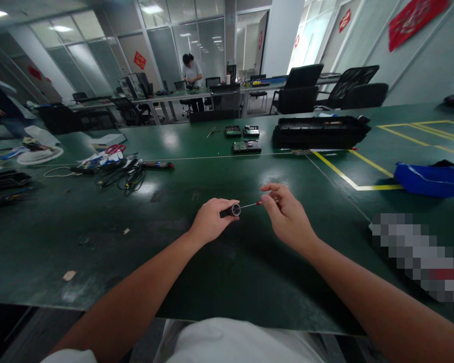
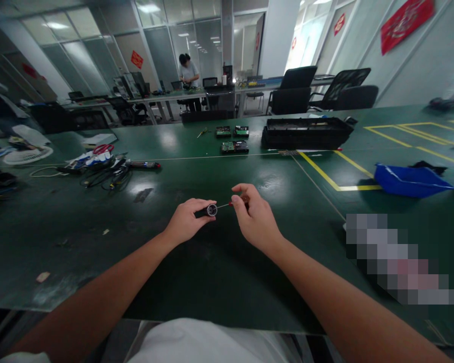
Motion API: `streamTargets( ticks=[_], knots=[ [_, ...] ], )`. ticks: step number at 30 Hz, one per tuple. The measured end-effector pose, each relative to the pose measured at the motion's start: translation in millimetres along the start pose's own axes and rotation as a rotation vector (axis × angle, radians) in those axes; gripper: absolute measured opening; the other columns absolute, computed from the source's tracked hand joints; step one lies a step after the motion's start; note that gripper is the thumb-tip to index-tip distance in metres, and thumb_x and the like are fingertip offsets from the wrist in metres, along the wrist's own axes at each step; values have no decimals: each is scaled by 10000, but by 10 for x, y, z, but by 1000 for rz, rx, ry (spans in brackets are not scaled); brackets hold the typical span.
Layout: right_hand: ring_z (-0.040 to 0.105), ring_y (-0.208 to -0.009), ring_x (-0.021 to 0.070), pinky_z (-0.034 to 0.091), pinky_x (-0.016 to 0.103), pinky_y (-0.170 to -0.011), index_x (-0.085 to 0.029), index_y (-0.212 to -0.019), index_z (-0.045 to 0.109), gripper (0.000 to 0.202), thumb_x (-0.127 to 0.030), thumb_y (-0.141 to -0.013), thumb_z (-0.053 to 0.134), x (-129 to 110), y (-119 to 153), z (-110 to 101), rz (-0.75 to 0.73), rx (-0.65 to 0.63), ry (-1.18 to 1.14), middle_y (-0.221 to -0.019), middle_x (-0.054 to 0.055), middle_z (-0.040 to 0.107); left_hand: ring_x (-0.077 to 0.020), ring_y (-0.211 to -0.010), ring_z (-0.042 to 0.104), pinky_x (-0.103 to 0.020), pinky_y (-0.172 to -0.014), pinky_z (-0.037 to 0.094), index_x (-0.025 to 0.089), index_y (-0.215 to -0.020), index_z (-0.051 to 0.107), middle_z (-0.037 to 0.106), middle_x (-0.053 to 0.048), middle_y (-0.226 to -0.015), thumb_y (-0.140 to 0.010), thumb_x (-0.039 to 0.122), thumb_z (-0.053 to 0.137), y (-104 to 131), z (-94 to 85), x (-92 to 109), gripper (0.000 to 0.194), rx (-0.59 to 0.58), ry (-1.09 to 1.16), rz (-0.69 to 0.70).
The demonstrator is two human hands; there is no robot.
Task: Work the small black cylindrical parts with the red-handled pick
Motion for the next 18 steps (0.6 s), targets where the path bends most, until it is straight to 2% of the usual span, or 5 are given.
streamTargets(
  ticks=[3,8,12,15,18],
  knots=[
    [600,-727,197,423,334,-661,-249,-1065,563,148,-325,-961,490,-10,-3,-9,-23,-9,-20,-825,16,640,-239,-1061,656,-422,-937,503,274,-1206,698,733,-35,-1166,-821,228,786,0,-15,-7,397,13,0,-3],
    [524,-577,171,352,321,-561,-248,-951,614,277,-430,-1012,414,-4,-3,5,19,-72,54,-682,-7,588,-236,-1053,657,-421,-936,503,272,-1195,704,737,-29,-1156,-820,237,790,-4,-11,-6,387,6,1,-5],
    [598,-679,187,419,333,-634,-245,-1080,557,164,-355,-981,487,-3,13,-8,9,-21,-9,-807,10,656,-239,-1057,658,-421,-944,503,266,-1186,708,738,-32,-1155,-810,219,797,-8,-18,12,389,0,2,-18],
    [633,-801,206,456,350,-710,-239,-1040,572,149,-358,-956,542,8,9,-6,0,-1,-67,-896,37,681,-247,-1055,659,-423,-937,508,263,-1190,707,739,-41,-1150,-807,225,799,-6,-24,25,396,-1,-5,-29],
    [600,-727,188,460,348,-696,-231,-953,612,191,-409,-952,544,94,-43,-6,84,43,-178,-793,21,648,-242,-1084,654,-458,-1020,470,267,-1213,693,731,-44,-1174,-822,217,786,-5,-20,56,405,-6,-8,9]
  ],
)
Point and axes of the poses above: each hand's wrist, its own y-axis away from the middle knuckle, its own z-axis out of the palm, x = y × z, the point moved 5 cm from there along -y, towards the middle knuckle
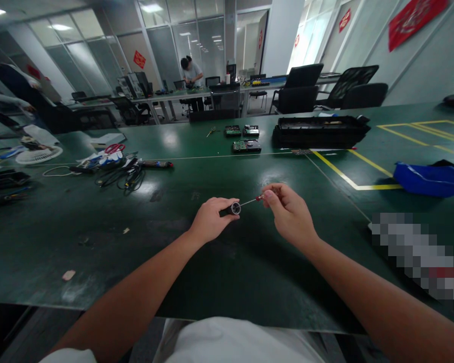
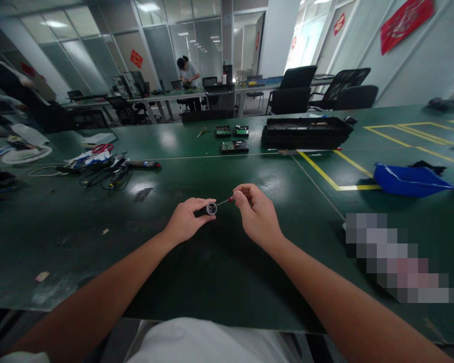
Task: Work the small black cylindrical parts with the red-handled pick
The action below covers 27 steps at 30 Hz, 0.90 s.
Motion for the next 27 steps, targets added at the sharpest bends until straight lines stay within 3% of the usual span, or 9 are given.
streamTargets(
  ticks=[3,5,8,15,20,27],
  knots=[
    [509,-593,153,478,339,-670,-233,-807,576,249,-445,-933,547,187,-80,8,225,48,-323,-634,-30,517,-237,-1158,629,-550,-1151,326,294,-1244,669,709,-30,-1230,-856,219,754,-7,9,14,404,-11,-30,49],
    [452,-538,130,483,333,-652,-231,-745,548,263,-438,-904,581,286,-110,25,334,70,-471,-613,-43,481,-238,-1178,618,-567,-1155,310,298,-1250,662,705,-26,-1240,-860,215,750,-17,16,-20,409,-24,-40,22],
    [483,-582,134,482,322,-668,-232,-799,572,216,-414,-915,582,296,-121,-22,264,162,-421,-646,-37,517,-242,-1172,619,-549,-1126,353,285,-1253,663,706,-34,-1237,-856,221,754,-28,23,-72,412,-43,-31,-27],
    [557,-681,160,447,340,-677,-230,-925,567,226,-425,-991,474,123,-35,-2,38,90,-65,-750,-4,601,-236,-1162,623,-542,-1133,338,279,-1241,670,710,-28,-1229,-852,235,762,-13,25,-29,402,-44,-15,-29],
    [561,-671,160,444,338,-667,-222,-933,556,207,-393,-998,460,44,-10,18,-13,70,-5,-733,-5,601,-232,-1163,622,-546,-1150,310,280,-1251,663,708,-28,-1231,-850,243,764,-6,30,14,415,-55,-17,-30],
    [487,-526,139,365,302,-534,-210,-891,625,242,-415,-962,518,-22,-6,-13,-18,-7,91,-590,-40,527,-235,-1147,626,-513,-1126,349,278,-1238,675,715,-26,-1215,-835,232,777,4,38,6,419,-74,-27,-46]
  ],
)
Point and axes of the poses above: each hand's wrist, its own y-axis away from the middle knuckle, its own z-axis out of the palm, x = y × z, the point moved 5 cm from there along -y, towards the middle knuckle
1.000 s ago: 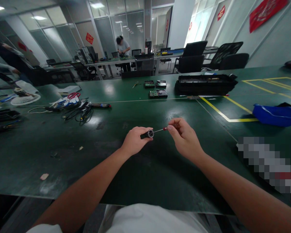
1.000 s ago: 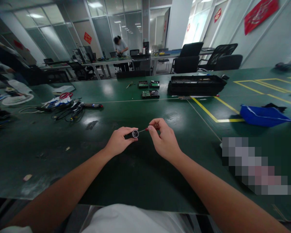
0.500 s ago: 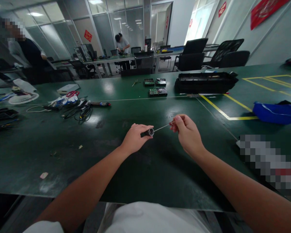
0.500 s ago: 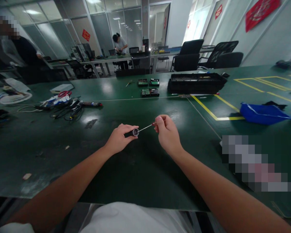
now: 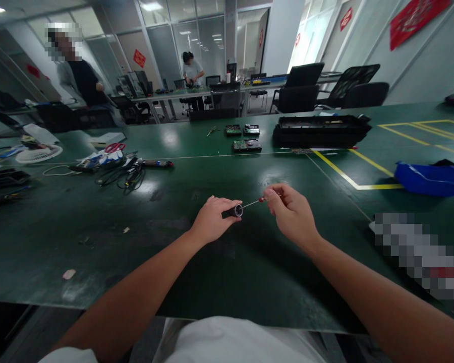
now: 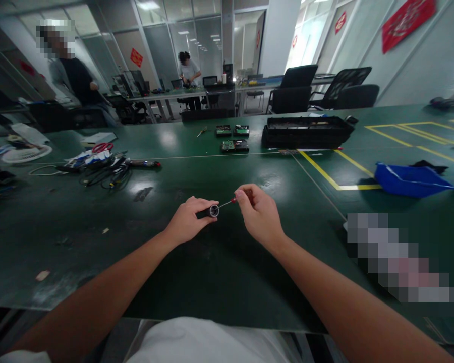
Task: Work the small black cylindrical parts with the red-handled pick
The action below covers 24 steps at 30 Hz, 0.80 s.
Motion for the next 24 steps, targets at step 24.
streamTargets(
  ticks=[24],
  knots=[
    [515,-535,164,370,309,-539,-221,-1213,641,395,-443,-1020,378,-57,58,18,-18,-54,146,-658,-9,591,-244,-1098,629,-451,-1033,429,273,-1217,693,725,-29,-1184,-833,229,775,11,-12,1,395,5,-13,-33]
  ],
)
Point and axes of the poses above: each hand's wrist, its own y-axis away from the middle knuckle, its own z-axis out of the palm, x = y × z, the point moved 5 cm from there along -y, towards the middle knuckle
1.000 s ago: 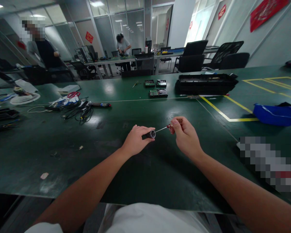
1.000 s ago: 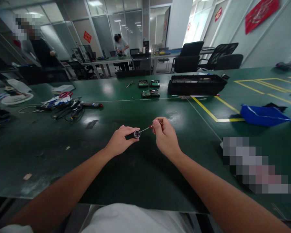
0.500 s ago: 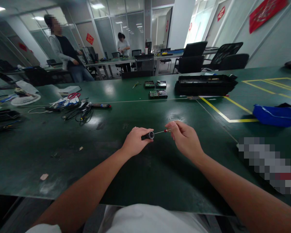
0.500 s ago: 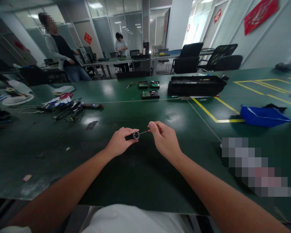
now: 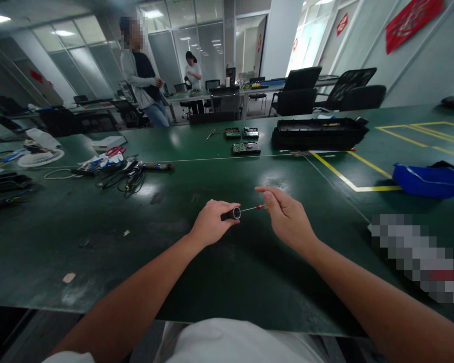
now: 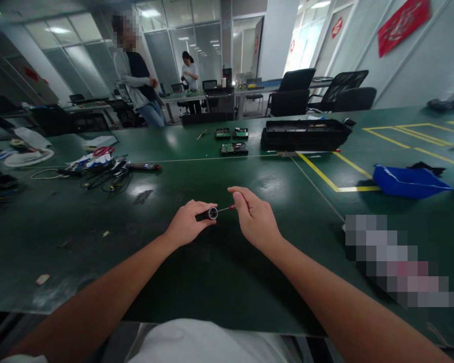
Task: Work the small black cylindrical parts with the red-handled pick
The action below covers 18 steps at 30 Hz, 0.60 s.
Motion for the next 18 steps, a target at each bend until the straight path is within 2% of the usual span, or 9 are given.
streamTargets(
  ticks=[3,7,10,13,14,16,18],
  knots=[
    [565,-632,186,420,330,-612,-218,-1253,531,313,-352,-998,409,19,8,13,-5,-4,-53,-713,-11,590,-245,-1091,631,-464,-1045,424,272,-1210,698,726,-26,-1180,-830,224,776,-4,1,7,391,-10,0,-6],
    [596,-760,193,459,349,-699,-236,-1054,511,146,-344,-961,481,49,-5,36,-12,12,-160,-833,10,604,-252,-1087,632,-475,-1049,430,274,-1221,694,725,-37,-1177,-842,246,765,-5,-7,-30,387,1,8,-51],
    [583,-730,179,468,340,-685,-229,-951,556,169,-395,-946,529,99,-59,49,31,25,-275,-808,13,612,-240,-1084,632,-460,-1038,445,270,-1232,687,724,-41,-1168,-851,236,753,-3,-13,-14,388,8,8,-19],
    [575,-659,167,491,342,-656,-220,-886,586,266,-465,-945,501,261,-139,54,192,81,-494,-759,17,608,-225,-1127,612,-465,-1077,411,287,-1244,676,707,-32,-1203,-871,203,727,-8,-23,51,385,-2,-35,84],
    [576,-647,166,501,342,-645,-222,-875,579,270,-474,-936,507,327,-160,80,264,65,-570,-763,18,608,-224,-1135,607,-463,-1074,412,290,-1247,673,703,-30,-1212,-874,196,721,-13,-27,58,387,-7,-48,93],
    [555,-617,156,503,330,-621,-224,-846,570,247,-457,-919,532,419,-189,89,321,97,-620,-731,8,589,-231,-1132,604,-454,-1047,431,282,-1250,672,703,-34,-1213,-875,191,718,-27,-28,32,389,-23,-60,58],
    [560,-645,156,493,318,-623,-220,-860,583,241,-446,-928,536,437,-194,73,287,144,-584,-726,5,589,-241,-1125,606,-451,-1027,444,267,-1248,674,705,-40,-1210,-871,198,723,-36,-21,-15,386,-41,-55,9]
  ],
)
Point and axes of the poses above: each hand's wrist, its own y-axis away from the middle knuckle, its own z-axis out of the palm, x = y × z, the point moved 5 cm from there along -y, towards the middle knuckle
